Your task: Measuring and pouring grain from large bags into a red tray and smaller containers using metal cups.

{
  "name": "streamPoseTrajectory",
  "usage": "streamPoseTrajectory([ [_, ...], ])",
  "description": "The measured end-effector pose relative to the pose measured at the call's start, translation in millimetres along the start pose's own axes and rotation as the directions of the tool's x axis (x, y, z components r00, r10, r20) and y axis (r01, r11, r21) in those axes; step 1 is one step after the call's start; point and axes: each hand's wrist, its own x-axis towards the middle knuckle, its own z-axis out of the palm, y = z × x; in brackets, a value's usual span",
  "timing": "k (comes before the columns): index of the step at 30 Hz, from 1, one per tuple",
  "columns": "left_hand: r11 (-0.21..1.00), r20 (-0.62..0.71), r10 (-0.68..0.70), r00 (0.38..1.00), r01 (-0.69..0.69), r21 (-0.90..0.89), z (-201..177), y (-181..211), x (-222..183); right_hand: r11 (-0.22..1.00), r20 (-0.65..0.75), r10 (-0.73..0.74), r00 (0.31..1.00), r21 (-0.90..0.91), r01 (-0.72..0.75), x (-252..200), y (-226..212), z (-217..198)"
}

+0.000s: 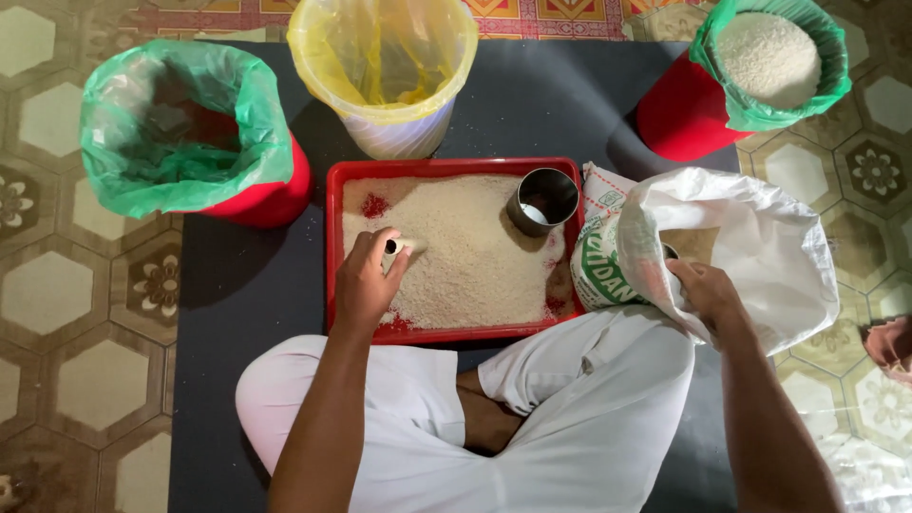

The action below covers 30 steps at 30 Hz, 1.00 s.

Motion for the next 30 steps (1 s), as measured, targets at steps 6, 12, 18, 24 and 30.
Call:
streamPoseTrajectory([
  [6,0.999,-0.034,0.021,0.999,-0.020,0.029,4.3,-3.7,0.0,0.801,0.096,0.119,0.988,0.579,-0.153,24.7,37.4,12.4],
  [12,1.000,-0.017,-0.002,1.000,0.002,0.009,-1.3,3.5,0.6,0.476,0.247,0.013,0.969,0.851,-0.223,39.7,53.0,15.0],
  [18,0.995,-0.047,0.038,0.998,-0.034,0.089,-7.4,13.3,2.5,0.071,0.123,-0.058,0.991,0.990,-0.119,32.6,52.0,-11.7],
  [24,0.996,-0.065,0.057,0.996,-0.052,0.075,-5.5,12.6,2.5,0.203,-0.110,-0.115,0.987,0.970,0.132,2.4,22.9,-61.2],
  [30,0.999,0.017,-0.033,0.999,0.033,0.028,-7.7,14.0,1.5,0.238,-0.130,-0.351,0.927,0.945,0.222,-57.6,-59.6,-73.8],
])
